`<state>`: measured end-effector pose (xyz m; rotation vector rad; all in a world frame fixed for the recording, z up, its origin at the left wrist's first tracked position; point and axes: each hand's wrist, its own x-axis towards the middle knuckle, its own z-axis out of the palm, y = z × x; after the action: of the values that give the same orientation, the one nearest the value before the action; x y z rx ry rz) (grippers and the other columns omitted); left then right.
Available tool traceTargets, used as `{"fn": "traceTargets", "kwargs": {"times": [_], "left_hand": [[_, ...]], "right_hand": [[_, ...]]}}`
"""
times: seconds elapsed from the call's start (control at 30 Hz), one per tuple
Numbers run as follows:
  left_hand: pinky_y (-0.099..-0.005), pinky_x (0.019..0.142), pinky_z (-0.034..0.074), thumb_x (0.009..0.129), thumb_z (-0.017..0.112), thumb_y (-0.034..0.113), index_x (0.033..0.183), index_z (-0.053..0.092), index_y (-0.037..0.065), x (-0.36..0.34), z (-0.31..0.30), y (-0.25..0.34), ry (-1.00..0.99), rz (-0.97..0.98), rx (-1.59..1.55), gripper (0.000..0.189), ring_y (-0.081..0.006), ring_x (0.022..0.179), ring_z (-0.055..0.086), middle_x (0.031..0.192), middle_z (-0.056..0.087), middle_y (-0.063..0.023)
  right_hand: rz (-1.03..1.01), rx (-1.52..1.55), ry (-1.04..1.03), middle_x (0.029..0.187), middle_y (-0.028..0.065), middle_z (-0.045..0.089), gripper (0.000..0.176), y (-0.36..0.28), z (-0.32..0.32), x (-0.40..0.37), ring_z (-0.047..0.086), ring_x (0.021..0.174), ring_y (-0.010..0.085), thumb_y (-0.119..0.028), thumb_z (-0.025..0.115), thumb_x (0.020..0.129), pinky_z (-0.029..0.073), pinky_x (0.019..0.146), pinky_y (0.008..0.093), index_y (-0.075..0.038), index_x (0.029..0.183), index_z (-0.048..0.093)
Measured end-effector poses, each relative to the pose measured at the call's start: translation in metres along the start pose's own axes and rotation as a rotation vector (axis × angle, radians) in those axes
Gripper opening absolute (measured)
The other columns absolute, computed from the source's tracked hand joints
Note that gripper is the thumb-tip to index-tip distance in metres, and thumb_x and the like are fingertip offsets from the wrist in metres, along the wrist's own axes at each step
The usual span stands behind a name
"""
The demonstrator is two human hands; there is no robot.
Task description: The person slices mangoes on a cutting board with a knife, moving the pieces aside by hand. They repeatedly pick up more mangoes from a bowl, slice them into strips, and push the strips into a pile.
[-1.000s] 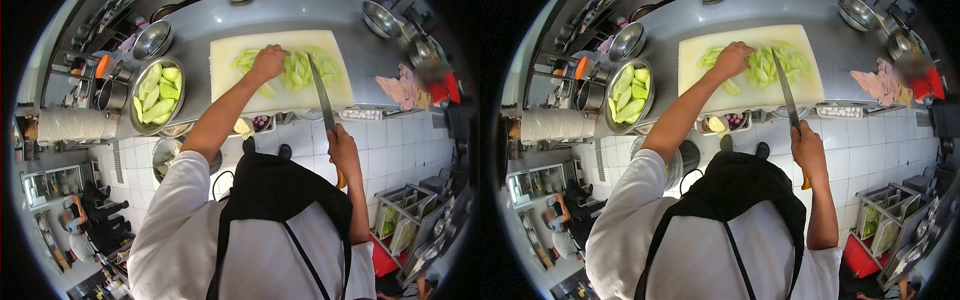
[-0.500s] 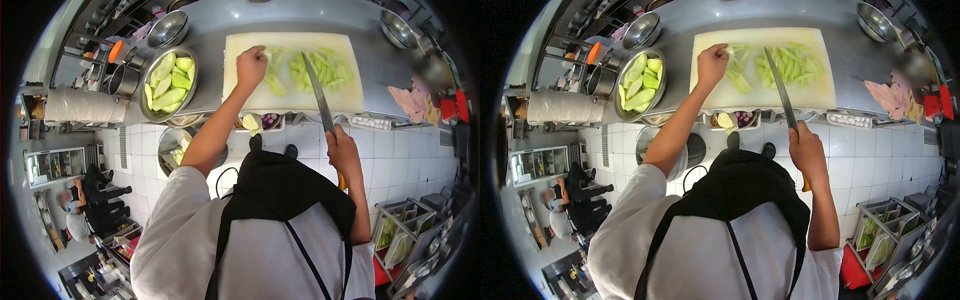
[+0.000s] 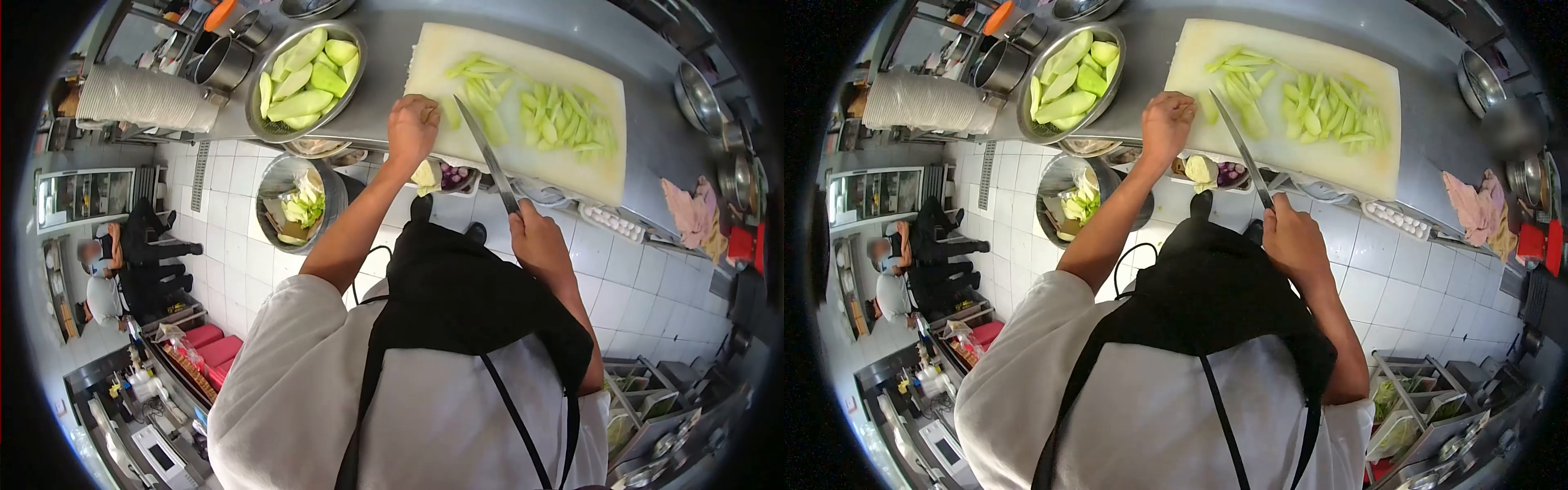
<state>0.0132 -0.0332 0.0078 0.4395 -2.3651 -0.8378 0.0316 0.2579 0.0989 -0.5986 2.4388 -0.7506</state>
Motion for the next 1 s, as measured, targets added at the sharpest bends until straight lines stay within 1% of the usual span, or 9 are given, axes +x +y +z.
{"fn": "traceTargets", "kwargs": {"times": [0.03,0.13,0.33,0.53,0.63,0.73,0.83,0.93,1.0], "left_hand": [[-0.0391,0.086,0.055,0.082,0.076,0.007,0.096,0.078,0.002,0.001,-0.001,0.0,-0.004,0.034,0.014,0.014,-0.031,0.094,0.069,0.102,0.074,-0.0129],[-0.041,0.091,0.053,0.083,0.076,0.007,0.095,0.078,0.003,0.001,0.003,-0.002,0.005,0.055,-0.052,0.013,-0.0328,0.098,0.066,0.102,0.074,-0.0119],[-0.0408,0.091,0.052,0.083,0.076,0.008,0.093,0.078,0.003,0.003,0.012,-0.001,0.008,0.049,-0.055,0.012,-0.0314,0.099,0.065,0.103,0.073,-0.0104],[-0.0403,0.09,0.052,0.082,0.076,0.007,0.093,0.079,0.003,0.003,0.014,-0.003,-0.003,0.079,-0.047,0.011,-0.0305,0.1,0.063,0.102,0.073,-0.0085],[-0.0402,0.09,0.052,0.082,0.076,0.007,0.093,0.078,0.002,0.003,0.015,-0.004,-0.011,0.093,-0.027,0.012,-0.0306,0.1,0.063,0.102,0.072,-0.0086],[-0.0402,0.09,0.052,0.082,0.075,0.006,0.092,0.078,0.001,0.003,0.016,-0.005,0.0,0.1,-0.064,0.011,-0.0308,0.1,0.063,0.103,0.072,-0.0092],[-0.0401,0.09,0.052,0.083,0.075,0.007,0.092,0.078,0.001,0.003,0.014,-0.005,0.011,0.137,-0.036,0.011,-0.0311,0.101,0.063,0.103,0.072,-0.0098],[-0.0403,0.09,0.052,0.083,0.075,0.007,0.091,0.078,0.001,0.003,0.016,-0.005,-0.002,0.105,-0.043,0.01,-0.0313,0.101,0.063,0.103,0.072,-0.0098],[-0.0408,0.091,0.052,0.082,0.074,0.006,0.09,0.077,0.001,0.003,0.016,-0.004,0.007,0.118,-0.044,0.01,-0.0315,0.1,0.063,0.102,0.072,-0.0095]], "right_hand": [[-0.005,-0.012,-0.003,0.081,0.0302,0.067,0.023,0.0,0.001,0.003,0.064,0.084,0.0534,-0.022,0.052,0.101,0.047,0.076,0.0616,-0.002,0.111,0.055],[-0.019,-0.027,-0.021,0.081,0.03,0.067,0.022,0.0,0.005,0.008,0.064,0.084,0.0533,-0.022,0.053,0.101,0.047,0.076,0.0618,-0.002,0.109,0.054],[0.006,-0.042,-0.058,0.081,0.029,0.067,0.021,-0.004,0.006,0.013,0.064,0.084,0.0532,-0.021,0.053,0.1,0.047,0.077,0.062,-0.002,0.108,0.054],[0.054,-0.071,-0.115,0.083,0.0305,0.068,0.02,-0.011,0.003,0.016,0.065,0.086,0.0534,-0.02,0.052,0.101,0.049,0.079,0.0616,-0.002,0.108,0.054],[0.057,-0.116,-0.124,0.084,0.0313,0.068,0.024,-0.015,0.007,0.02,0.066,0.087,0.053,-0.019,0.052,0.101,0.05,0.081,0.0614,0.0,0.115,0.055],[0.015,-0.095,-0.065,0.089,0.0346,0.067,0.023,-0.018,0.023,0.041,0.063,0.09,0.0557,-0.02,0.051,0.102,0.047,0.082,0.0624,-0.001,0.114,0.054],[-0.014,-0.145,-0.022,0.086,0.0324,0.068,0.033,-0.014,0.032,0.063,0.066,0.091,0.0524,-0.02,0.052,0.101,0.05,0.086,0.0601,0.0,0.128,0.055],[0.011,-0.154,-0.038,0.091,0.0342,0.068,0.032,-0.013,0.019,0.069,0.066,0.093,0.053,-0.02,0.051,0.102,0.05,0.087,0.0596,0.0,0.126,0.056],[0.03,-0.14,0.017,0.093,0.0344,0.068,0.031,-0.01,0.008,0.068,0.066,0.092,0.0532,-0.021,0.051,0.102,0.05,0.086,0.0595,0.0,0.125,0.056]]}}
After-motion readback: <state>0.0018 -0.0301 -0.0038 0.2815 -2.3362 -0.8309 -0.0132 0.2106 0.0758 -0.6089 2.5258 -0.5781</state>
